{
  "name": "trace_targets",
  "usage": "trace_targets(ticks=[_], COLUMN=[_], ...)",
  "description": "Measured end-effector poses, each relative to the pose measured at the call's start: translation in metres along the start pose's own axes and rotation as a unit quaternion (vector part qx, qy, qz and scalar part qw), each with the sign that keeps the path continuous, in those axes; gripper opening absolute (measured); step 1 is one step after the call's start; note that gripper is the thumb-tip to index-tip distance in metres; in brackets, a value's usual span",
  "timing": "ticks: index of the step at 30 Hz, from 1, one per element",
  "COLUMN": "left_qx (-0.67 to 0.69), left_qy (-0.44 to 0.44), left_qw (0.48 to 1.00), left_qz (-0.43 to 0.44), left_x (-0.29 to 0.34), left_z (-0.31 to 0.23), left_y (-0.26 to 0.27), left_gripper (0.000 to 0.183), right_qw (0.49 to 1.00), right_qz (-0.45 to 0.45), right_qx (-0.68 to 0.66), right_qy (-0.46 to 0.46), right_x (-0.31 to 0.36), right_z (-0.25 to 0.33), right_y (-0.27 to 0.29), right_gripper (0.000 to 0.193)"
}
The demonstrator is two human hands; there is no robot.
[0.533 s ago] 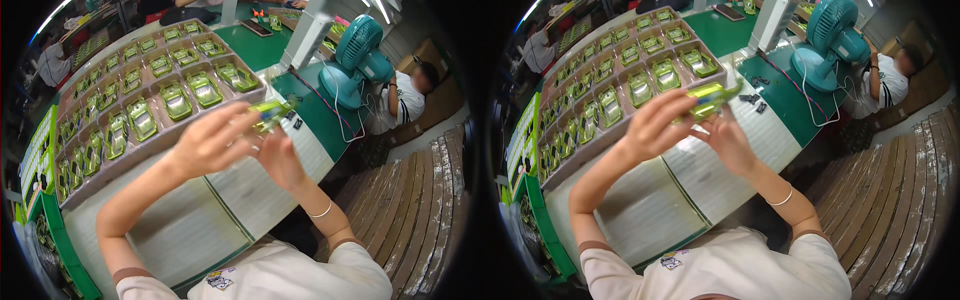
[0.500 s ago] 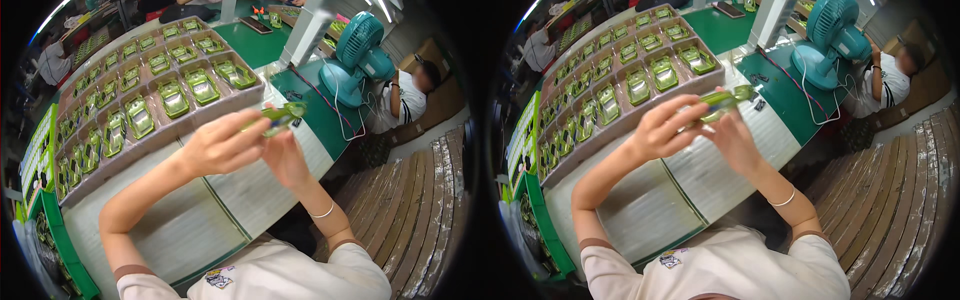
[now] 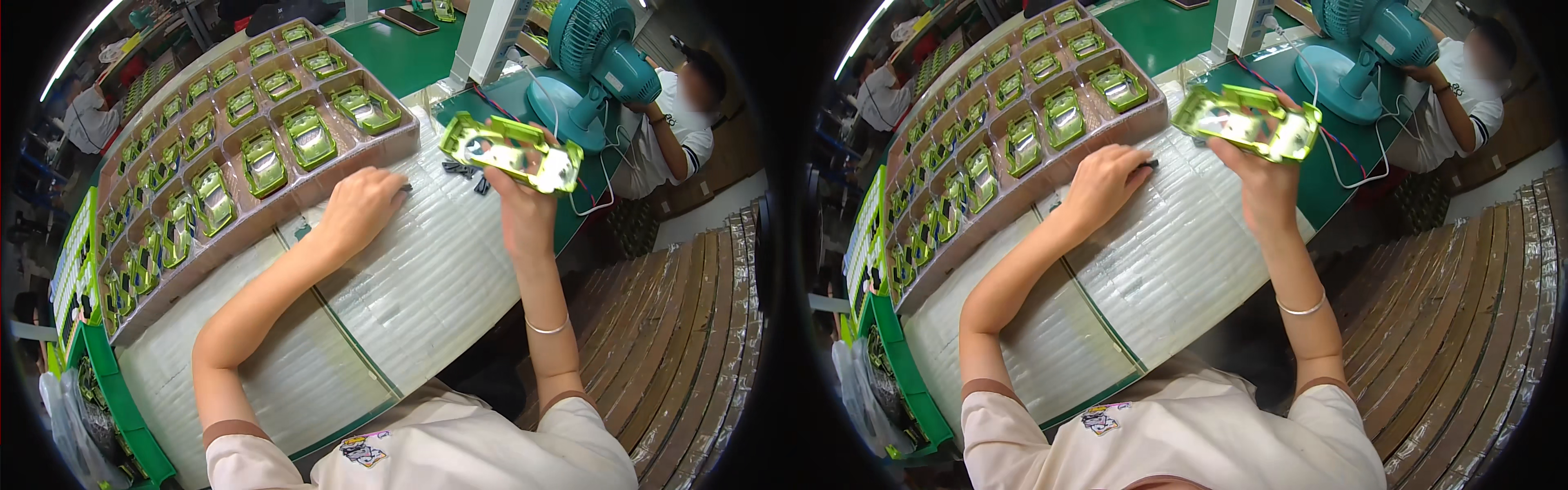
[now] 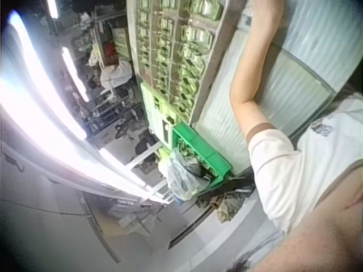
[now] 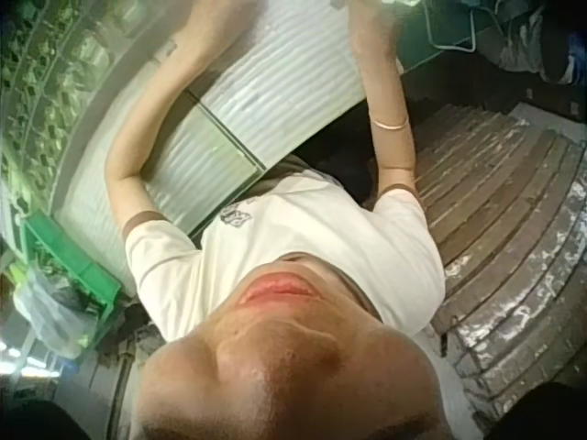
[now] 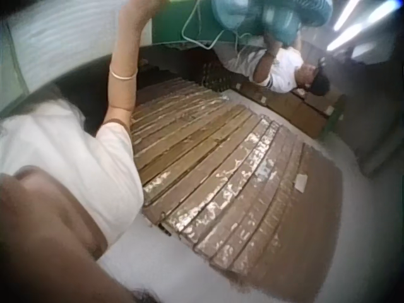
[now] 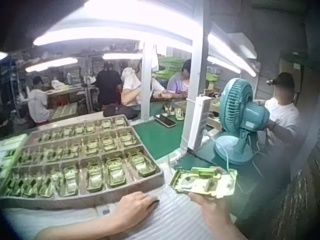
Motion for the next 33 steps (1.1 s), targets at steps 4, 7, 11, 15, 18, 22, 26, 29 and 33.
trace_targets(ticks=[4, 7, 11, 15, 18, 22, 26, 29, 33], left_qx=[0.166, 0.114, 0.055, 0.014, 0.028, 0.090, 0.123, 0.049, 0.008], left_qy=[0.093, -0.077, -0.262, -0.311, -0.293, -0.216, -0.177, -0.169, -0.174], left_qw=[0.977, 0.951, 0.947, 0.939, 0.949, 0.972, 0.972, 0.971, 0.976], left_qz=[-0.093, -0.278, -0.178, -0.146, -0.116, -0.035, -0.094, -0.163, -0.130], left_x=[0.000, -0.004, 0.004, 0.010, 0.010, 0.010, 0.001, 0.000, -0.002], left_z=[-0.003, -0.019, -0.042, -0.044, -0.044, -0.043, -0.040, -0.029, -0.019], left_y=[0.042, 0.090, 0.085, 0.068, 0.066, 0.070, 0.082, 0.080, 0.065], left_gripper=[0.011, 0.018, 0.019, 0.020, 0.019, 0.019, 0.022, 0.018, 0.013], right_qw=[0.991, 0.970, 0.932, 0.911, 0.914, 0.944, 0.975, 0.977, 0.972], right_qz=[0.087, 0.167, 0.265, 0.312, 0.307, 0.279, 0.221, 0.182, 0.190], right_qx=[0.048, 0.004, -0.004, 0.016, 0.020, 0.005, 0.032, 0.050, 0.023], right_qy=[0.092, 0.174, 0.246, 0.268, 0.264, 0.177, -0.005, -0.101, -0.140], right_x=[-0.020, -0.013, -0.001, -0.001, 0.002, 0.006, 0.009, 0.012, 0.017], right_z=[-0.010, -0.020, -0.024, -0.023, -0.026, -0.029, -0.024, -0.029, -0.029], right_y=[-0.023, -0.028, -0.039, -0.036, -0.035, -0.037, -0.037, -0.034, -0.039], right_gripper=[0.073, 0.062, 0.048, 0.036, 0.036, 0.048, 0.065, 0.077, 0.077])
Point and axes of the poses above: each hand's wrist, its own x-axis away from the middle knuckle, its own y-axis out of the back of the hand, z = x × y, the point moved 2 cm from there along -x, towards the middle knuckle, and after that the axes turned 4 degrees about z, right-handed, at the moved point
